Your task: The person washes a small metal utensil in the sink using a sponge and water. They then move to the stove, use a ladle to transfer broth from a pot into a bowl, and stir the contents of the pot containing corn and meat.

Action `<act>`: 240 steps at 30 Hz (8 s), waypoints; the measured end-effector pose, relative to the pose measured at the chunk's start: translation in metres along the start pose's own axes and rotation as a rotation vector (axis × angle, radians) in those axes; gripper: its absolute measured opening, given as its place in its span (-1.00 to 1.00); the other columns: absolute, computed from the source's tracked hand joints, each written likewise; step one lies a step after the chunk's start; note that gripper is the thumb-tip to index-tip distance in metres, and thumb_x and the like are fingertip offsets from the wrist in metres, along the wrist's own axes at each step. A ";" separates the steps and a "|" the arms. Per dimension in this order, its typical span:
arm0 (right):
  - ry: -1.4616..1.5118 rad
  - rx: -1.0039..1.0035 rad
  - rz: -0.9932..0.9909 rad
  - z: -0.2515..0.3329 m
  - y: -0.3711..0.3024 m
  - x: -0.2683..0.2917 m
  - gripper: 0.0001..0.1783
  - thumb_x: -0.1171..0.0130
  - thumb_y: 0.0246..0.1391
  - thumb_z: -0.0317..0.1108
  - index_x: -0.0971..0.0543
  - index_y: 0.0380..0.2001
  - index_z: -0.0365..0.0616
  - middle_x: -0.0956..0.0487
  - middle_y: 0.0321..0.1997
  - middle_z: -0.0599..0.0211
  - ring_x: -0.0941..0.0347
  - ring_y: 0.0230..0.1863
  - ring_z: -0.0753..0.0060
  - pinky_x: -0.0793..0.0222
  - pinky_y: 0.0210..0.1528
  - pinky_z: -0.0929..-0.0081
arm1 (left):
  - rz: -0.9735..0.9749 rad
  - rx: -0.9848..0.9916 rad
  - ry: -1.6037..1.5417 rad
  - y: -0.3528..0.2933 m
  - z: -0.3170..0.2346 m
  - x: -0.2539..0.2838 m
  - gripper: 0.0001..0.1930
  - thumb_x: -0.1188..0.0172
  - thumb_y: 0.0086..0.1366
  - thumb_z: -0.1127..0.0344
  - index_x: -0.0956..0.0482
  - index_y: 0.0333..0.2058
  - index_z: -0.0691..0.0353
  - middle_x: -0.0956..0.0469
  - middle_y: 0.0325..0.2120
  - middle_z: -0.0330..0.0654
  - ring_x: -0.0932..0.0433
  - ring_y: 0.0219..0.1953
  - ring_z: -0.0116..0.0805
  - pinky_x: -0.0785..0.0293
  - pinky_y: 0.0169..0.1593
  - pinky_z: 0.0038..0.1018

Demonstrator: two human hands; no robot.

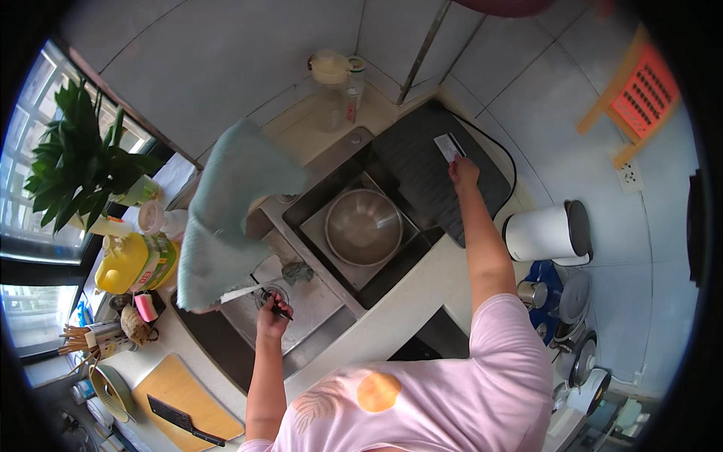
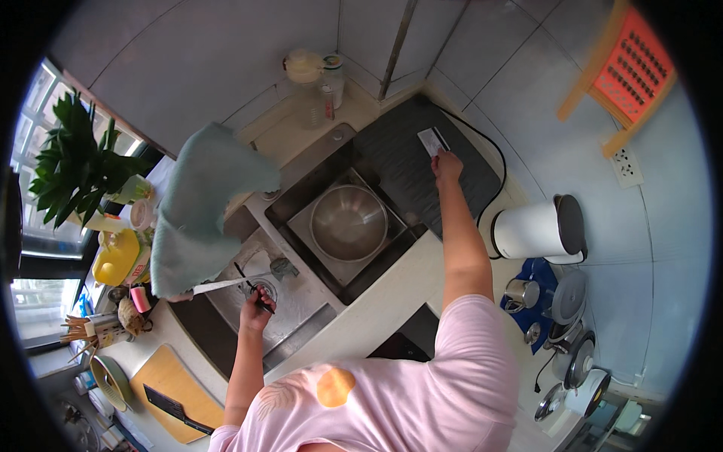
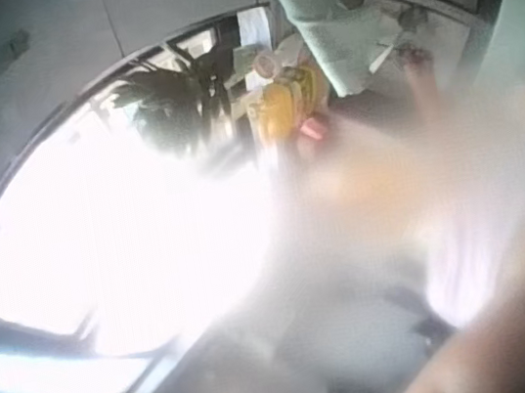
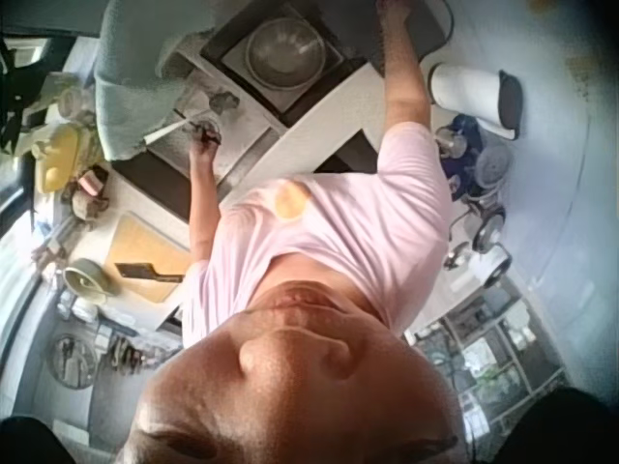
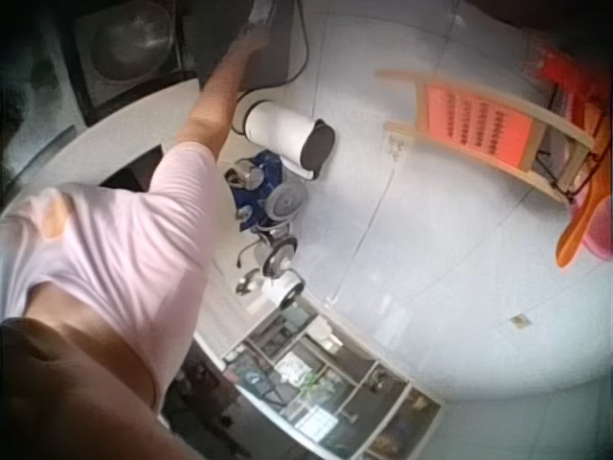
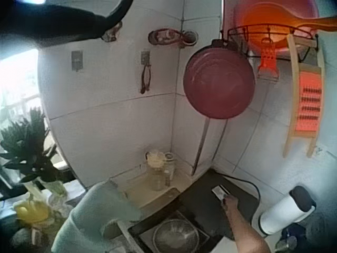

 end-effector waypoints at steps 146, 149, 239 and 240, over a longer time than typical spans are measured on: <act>-0.777 1.499 1.168 0.278 -0.667 -0.399 -0.77 0.05 0.12 -0.24 -0.46 -0.31 -0.18 -0.33 -0.63 0.55 -0.20 -0.58 0.73 -0.09 -0.54 0.74 | 0.025 -0.024 -0.063 0.005 -0.004 0.024 -0.90 -0.01 0.21 0.26 -0.33 -0.38 0.11 -0.32 -0.65 -0.27 -0.21 -0.67 -0.47 -0.21 -0.59 -0.54; -0.739 1.585 1.012 0.289 -0.670 -0.462 -0.62 0.05 0.10 -0.09 -0.47 -0.49 -0.24 -0.50 -0.59 0.33 -0.40 -0.56 0.50 -0.30 -0.45 0.47 | 0.055 -0.052 -0.085 0.002 -0.018 0.036 -0.90 -0.02 0.21 0.27 -0.33 -0.38 0.11 -0.29 -0.64 -0.29 -0.15 -0.70 -0.48 -0.13 -0.61 -0.56; -1.131 0.074 1.231 -0.375 -0.339 -0.201 -0.61 -0.17 -0.16 -0.37 -0.42 -0.18 -0.17 -0.44 -0.26 0.33 -0.35 -0.21 0.43 -0.28 -0.19 0.51 | -0.720 -1.667 1.139 -0.363 -0.346 -0.070 -0.78 -0.11 0.12 0.41 -0.50 -0.23 0.30 -0.53 -0.40 -0.18 -0.50 -0.40 -0.48 -0.43 -0.30 -0.59; -1.155 0.097 1.266 -0.369 -0.347 -0.202 -0.63 -0.17 -0.17 -0.41 -0.44 -0.19 -0.19 -0.44 -0.26 0.32 -0.35 -0.21 0.43 -0.28 -0.17 0.52 | -0.807 -1.637 1.172 -0.357 -0.371 -0.070 -0.75 -0.14 0.08 0.37 -0.51 -0.23 0.28 -0.54 -0.39 -0.15 -0.52 -0.39 -0.42 -0.43 -0.27 -0.54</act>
Point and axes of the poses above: each hand's wrist, its own y-axis towards the middle knuckle, its own x-axis out of the back of the hand, z = x × y, the point moved 9 cm from there along y, towards the middle knuckle
